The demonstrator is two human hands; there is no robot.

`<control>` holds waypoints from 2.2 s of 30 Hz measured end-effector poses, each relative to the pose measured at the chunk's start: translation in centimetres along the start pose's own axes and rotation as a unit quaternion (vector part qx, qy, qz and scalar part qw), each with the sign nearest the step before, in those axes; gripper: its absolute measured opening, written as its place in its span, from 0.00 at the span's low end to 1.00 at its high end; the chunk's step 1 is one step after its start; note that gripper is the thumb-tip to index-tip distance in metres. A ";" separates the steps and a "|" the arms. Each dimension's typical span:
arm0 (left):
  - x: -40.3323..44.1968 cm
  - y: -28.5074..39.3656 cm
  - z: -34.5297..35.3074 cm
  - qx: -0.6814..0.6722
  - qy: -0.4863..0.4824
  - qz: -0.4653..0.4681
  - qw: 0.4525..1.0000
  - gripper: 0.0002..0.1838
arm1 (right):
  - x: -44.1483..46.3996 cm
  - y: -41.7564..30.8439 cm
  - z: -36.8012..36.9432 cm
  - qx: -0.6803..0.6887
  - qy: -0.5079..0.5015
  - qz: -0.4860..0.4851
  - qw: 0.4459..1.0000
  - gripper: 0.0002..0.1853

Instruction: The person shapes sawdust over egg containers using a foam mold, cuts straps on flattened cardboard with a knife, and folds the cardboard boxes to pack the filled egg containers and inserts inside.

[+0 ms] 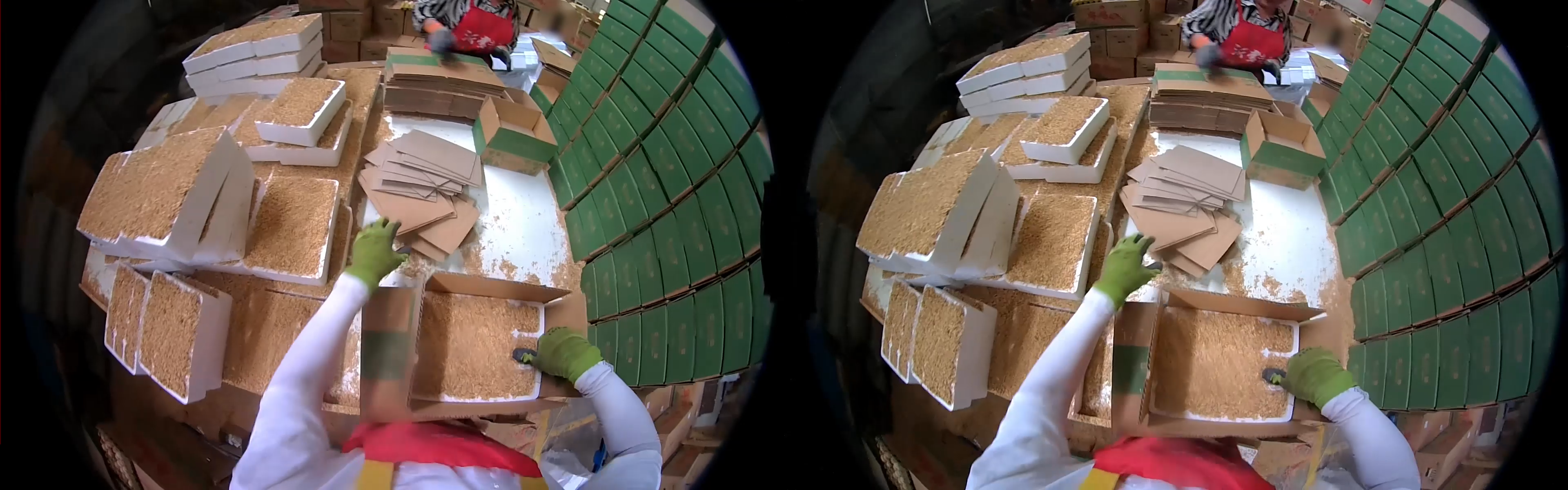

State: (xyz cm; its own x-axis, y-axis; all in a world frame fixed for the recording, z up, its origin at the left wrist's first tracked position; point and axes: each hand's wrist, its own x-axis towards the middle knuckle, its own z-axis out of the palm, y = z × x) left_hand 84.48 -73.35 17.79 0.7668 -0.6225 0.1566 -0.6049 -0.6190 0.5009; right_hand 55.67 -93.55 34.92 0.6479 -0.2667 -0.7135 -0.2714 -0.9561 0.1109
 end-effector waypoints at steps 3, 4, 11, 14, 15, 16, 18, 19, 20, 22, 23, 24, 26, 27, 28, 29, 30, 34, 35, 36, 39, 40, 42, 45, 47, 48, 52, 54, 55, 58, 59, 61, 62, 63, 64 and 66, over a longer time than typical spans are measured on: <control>5.5 -2.9 6.1 0.134 -0.008 0.052 0.990 0.48 | 1.4 0.0 -0.7 0.011 -0.046 -0.005 0.999 0.22; 6.6 -4.0 7.7 0.188 0.007 0.095 0.978 0.37 | 1.8 -0.2 -0.5 0.010 -0.050 -0.012 0.999 0.22; 3.2 -6.8 6.6 0.128 0.014 0.198 0.972 0.06 | -8.2 1.0 -0.7 0.390 0.312 -0.032 0.866 0.18; 1.9 -3.6 2.1 0.063 0.036 0.164 0.984 0.11 | -11.2 5.4 4.5 0.667 0.416 -0.064 0.615 0.14; 2.0 -3.3 1.3 0.023 0.019 0.144 0.989 0.12 | -11.0 6.7 7.5 0.707 0.449 -0.024 0.545 0.13; 1.9 -3.3 0.7 -0.015 0.002 0.117 0.993 0.15 | -10.8 8.0 10.3 0.714 0.453 -0.008 0.534 0.12; 2.7 -4.7 0.4 -0.126 -0.049 0.079 0.988 0.16 | -10.4 10.3 15.1 0.725 0.457 0.015 0.515 0.10; 2.4 -4.7 0.3 -0.430 -0.059 -0.055 0.899 0.15 | -10.1 10.6 16.9 0.700 0.466 0.071 0.536 0.08; 2.2 -4.9 -0.2 -0.277 -0.056 0.018 0.959 0.15 | -9.6 11.1 19.0 0.713 0.449 0.107 0.528 0.07; 1.5 -3.4 -3.3 0.053 -0.045 0.160 0.985 0.16 | -8.3 12.3 23.3 0.739 0.406 0.171 0.509 0.07; 1.7 -5.6 -3.2 -0.053 -0.056 0.130 0.988 0.17 | -7.7 12.9 25.3 0.760 0.395 0.164 0.489 0.07; 1.5 -6.6 -4.3 -0.169 -0.087 0.067 0.979 0.17 | -6.6 13.3 27.3 0.767 0.400 0.169 0.472 0.07; 1.3 -6.5 -4.3 -0.388 -0.161 -0.071 0.905 0.18 | -5.7 13.6 31.9 0.778 0.409 0.200 0.433 0.07; 1.4 -6.2 -4.7 -0.383 -0.158 -0.090 0.906 0.18 | -6.4 13.5 32.7 0.782 0.397 0.210 0.432 0.06; 1.3 -5.8 -5.4 -0.329 -0.150 -0.081 0.929 0.18 | -6.2 13.6 35.5 0.783 0.401 0.222 0.419 0.06; 1.3 -5.4 -6.3 -0.248 -0.132 -0.054 0.958 0.18 | -5.3 13.9 38.6 0.783 0.408 0.229 0.409 0.06; 1.4 -5.1 -6.9 -0.193 -0.116 -0.037 0.974 0.18 | -5.1 14.4 40.3 0.782 0.416 0.233 0.402 0.05; 2.5 -4.2 -7.7 -0.070 -0.105 0.005 0.992 0.19 | -6.9 13.9 49.7 0.760 0.353 0.307 0.451 0.06; 3.0 -3.8 -7.5 -0.053 -0.108 0.016 0.993 0.19 | -7.2 13.3 51.9 0.767 0.357 0.317 0.429 0.05; 3.0 -3.3 -7.8 -0.039 -0.104 0.027 0.993 0.19 | -7.7 12.6 55.3 0.672 0.378 0.357 0.527 0.05; 1.9 -2.2 -8.6 0.013 -0.081 0.066 0.994 0.20 | -9.2 10.0 60.3 0.635 0.388 0.340 0.575 0.07; 1.4 -1.7 -8.7 0.027 -0.068 0.075 0.994 0.20 | -8.0 9.0 63.4 0.535 0.444 0.335 0.636 0.06; 0.8 -0.8 -8.5 0.052 -0.052 0.089 0.993 0.21 | -7.5 6.9 65.1 0.631 0.412 0.325 0.571 0.04; -0.1 -0.2 -10.1 -0.035 0.012 0.138 0.990 0.24 | -9.7 4.2 54.3 0.767 0.353 0.263 0.466 0.04; -1.5 0.8 -13.4 -0.016 -0.017 0.105 0.994 0.24 | -9.5 4.3 50.3 0.789 0.362 0.200 0.454 0.04; -2.0 2.6 -15.5 -0.017 -0.029 0.120 0.992 0.24 | -8.9 5.0 48.3 0.800 0.382 0.155 0.436 0.06; -5.5 8.1 -19.7 0.195 0.108 0.040 0.974 0.17 | -5.3 8.7 35.4 0.765 0.469 0.004 0.442 0.08; -6.0 7.8 -19.8 0.108 0.288 0.106 0.946 0.16 | -4.9 8.2 27.6 0.716 0.534 -0.053 0.448 0.10; -7.1 9.0 -20.4 0.076 0.321 0.104 0.938 0.19 | -5.7 7.3 22.6 0.695 0.557 -0.055 0.453 0.11; -10.8 15.3 -21.8 -0.160 0.259 0.232 0.924 0.22 | -7.6 5.4 12.9 0.526 0.665 -0.055 0.528 0.29; -11.6 15.8 -21.5 -0.092 0.220 0.276 0.931 0.19 | -10.2 3.5 8.5 0.415 0.719 -0.061 0.554 0.36; -12.9 17.2 -21.0 -0.168 0.061 0.332 0.926 0.20 | -11.9 3.2 4.9 0.293 0.748 -0.112 0.585 0.34; -13.0 17.4 -20.6 -0.210 -0.020 0.347 0.914 0.20 | -12.4 3.3 3.8 0.232 0.746 -0.142 0.608 0.33; -12.8 16.6 -18.9 -0.149 -0.006 0.359 0.921 0.22 | -12.5 3.5 3.1 0.173 0.709 -0.175 0.661 0.30; -12.5 15.7 -17.3 -0.189 -0.019 0.320 0.928 0.16 | -12.0 3.7 2.3 0.090 0.682 -0.230 0.689 0.23; -12.0 14.9 -15.5 -0.105 0.056 0.298 0.947 0.20 | -10.1 3.1 1.5 0.039 0.618 -0.329 0.713 0.11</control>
State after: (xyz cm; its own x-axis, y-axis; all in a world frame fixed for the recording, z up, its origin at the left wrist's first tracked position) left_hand 69.60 -67.70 36.52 0.3283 -0.7694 0.5480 -0.8899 -0.0575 0.4525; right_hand 47.20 -93.61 41.44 0.7720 0.2869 0.5672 0.3741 -0.9265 -0.0405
